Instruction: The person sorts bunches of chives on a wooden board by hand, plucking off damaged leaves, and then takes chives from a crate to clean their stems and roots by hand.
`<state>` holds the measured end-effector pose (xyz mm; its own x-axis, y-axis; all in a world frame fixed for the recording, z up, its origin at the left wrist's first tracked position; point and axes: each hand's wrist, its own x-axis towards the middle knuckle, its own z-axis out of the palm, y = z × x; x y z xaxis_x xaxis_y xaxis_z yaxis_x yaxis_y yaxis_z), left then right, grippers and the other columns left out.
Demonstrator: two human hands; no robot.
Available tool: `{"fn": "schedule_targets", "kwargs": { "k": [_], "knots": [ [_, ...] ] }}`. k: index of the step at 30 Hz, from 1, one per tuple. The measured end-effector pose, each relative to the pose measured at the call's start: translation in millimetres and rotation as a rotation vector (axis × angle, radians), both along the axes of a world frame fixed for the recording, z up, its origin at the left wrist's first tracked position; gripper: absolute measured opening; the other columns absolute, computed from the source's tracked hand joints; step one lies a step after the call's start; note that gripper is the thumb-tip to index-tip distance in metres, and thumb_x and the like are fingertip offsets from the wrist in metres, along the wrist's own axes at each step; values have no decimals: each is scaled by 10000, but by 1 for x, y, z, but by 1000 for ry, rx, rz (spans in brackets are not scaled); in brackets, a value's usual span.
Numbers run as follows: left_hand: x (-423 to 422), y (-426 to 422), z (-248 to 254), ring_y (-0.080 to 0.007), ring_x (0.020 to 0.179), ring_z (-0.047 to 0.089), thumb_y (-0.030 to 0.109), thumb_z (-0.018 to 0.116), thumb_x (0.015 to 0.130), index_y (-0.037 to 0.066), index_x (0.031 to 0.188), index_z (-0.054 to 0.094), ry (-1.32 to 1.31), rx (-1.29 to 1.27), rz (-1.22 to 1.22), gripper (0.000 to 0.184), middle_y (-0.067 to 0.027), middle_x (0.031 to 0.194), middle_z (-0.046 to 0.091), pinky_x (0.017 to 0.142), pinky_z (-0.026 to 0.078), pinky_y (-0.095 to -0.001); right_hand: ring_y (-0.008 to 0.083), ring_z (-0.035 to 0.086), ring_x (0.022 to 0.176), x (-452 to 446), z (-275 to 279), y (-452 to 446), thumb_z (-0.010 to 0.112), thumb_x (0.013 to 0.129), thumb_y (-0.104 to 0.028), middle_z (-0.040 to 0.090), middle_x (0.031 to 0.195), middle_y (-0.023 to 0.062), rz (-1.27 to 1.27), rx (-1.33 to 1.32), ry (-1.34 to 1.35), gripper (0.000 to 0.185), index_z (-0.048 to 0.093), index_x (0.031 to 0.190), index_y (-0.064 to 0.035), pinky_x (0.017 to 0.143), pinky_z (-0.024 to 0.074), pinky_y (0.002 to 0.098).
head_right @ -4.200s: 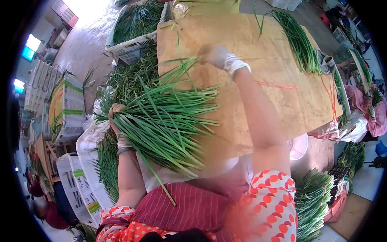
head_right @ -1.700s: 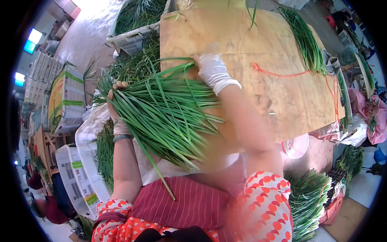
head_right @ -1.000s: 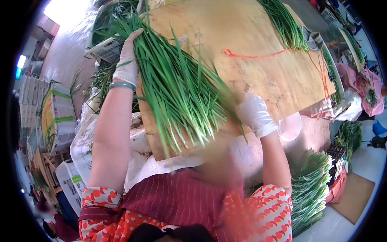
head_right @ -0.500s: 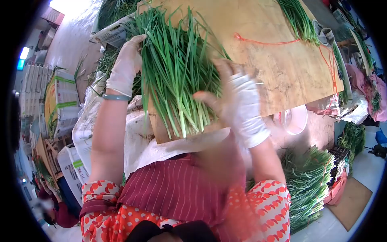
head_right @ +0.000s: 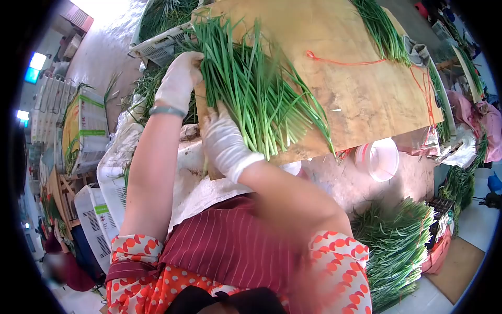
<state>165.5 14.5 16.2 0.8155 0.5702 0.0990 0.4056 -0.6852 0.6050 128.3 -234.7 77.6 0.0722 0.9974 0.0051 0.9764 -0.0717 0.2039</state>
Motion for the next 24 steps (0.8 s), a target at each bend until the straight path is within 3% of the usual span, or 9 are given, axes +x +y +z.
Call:
{"fn": "schedule_targets", "kwargs": {
  "k": [2, 5, 7, 9, 13, 14, 18, 21, 24],
  "knots": [
    [-51, -44, 41, -236, 1053, 570, -27, 526, 822, -45, 1213, 503, -252, 181, -106, 392, -149, 1197, 545, 851, 469, -304, 220, 408, 1271, 7, -2, -11, 444, 860, -177, 491, 1332, 72, -36, 5, -52, 381, 547, 1216, -85, 1107, 196, 454],
    [-95, -111, 53, -211, 1153, 503, 57, 525, 863, -14, 1353, 347, -611, -960, 291, 526, -111, 1267, 497, 969, 383, -342, 227, 411, 1270, 13, 4, -25, 438, 856, -163, 518, 1303, 70, -55, -54, -4, 342, 585, 1154, -79, 1105, 201, 460],
    [-115, -171, 81, -200, 1174, 484, 93, 534, 875, 10, 1395, 290, -557, -1142, 469, 580, -102, 1252, 509, 1001, 352, -354, 228, 454, 1224, 14, 3, -39, 464, 823, -146, 568, 1223, 77, -40, 124, 31, 292, 620, 1059, -73, 1089, 241, 443],
    [-128, -193, 80, -190, 1184, 465, 141, 541, 895, 11, 1407, 250, -557, -1408, 192, 604, -117, 1247, 511, 1022, 323, -369, 238, 527, 1124, 16, 31, -58, 510, 767, -84, 610, 1118, 79, 5, 428, 506, 255, 620, 996, -71, 1017, 340, 415],
    [-96, -200, 76, -178, 1164, 473, 119, 569, 886, -35, 1386, 267, -541, -1463, 173, 604, -139, 1246, 510, 999, 352, -347, 269, 576, 910, 71, 42, -98, 494, 723, -7, 637, 1003, 70, -288, 826, 496, 338, 634, 1006, -128, 824, 430, 417],
    [-86, -204, 79, -217, 1177, 463, 171, 647, 828, -28, 1399, 207, -529, -1377, 128, 748, -174, 1294, 459, 1016, 341, -353, 263, 566, 939, 83, 41, -104, 519, 743, -24, 632, 1030, 63, -529, 659, 467, 320, 643, 1011, -149, 838, 416, 417],
    [-34, -220, 52, -334, 1342, 218, 283, 837, 613, -45, 1422, 4, -136, -583, 400, 1206, -286, 1447, 159, 1105, 198, -375, 266, 562, 982, 118, -11, -111, 589, 732, -39, 621, 1083, 60, -480, 543, 281, 264, 666, 967, -132, 866, 407, 430],
    [-31, -226, 53, -353, 1341, 205, 229, 819, 633, -62, 1415, 18, -95, -448, 389, 1157, -291, 1441, 164, 1110, 186, -354, 229, 596, 933, 126, -10, -113, 637, 760, -73, 643, 1055, 77, -436, 457, 343, 202, 683, 953, -112, 823, 440, 376],
    [-53, -213, 53, -277, 1273, 329, 72, 698, 691, -55, 1423, 6, -362, -805, 295, 1016, -261, 1437, 224, 1047, 278, -299, 324, 635, 795, 142, -5, -114, 600, 843, -145, 682, 839, 138, -608, 786, 1235, 135, 671, 895, -43, 716, 483, 356]
  ]
}}
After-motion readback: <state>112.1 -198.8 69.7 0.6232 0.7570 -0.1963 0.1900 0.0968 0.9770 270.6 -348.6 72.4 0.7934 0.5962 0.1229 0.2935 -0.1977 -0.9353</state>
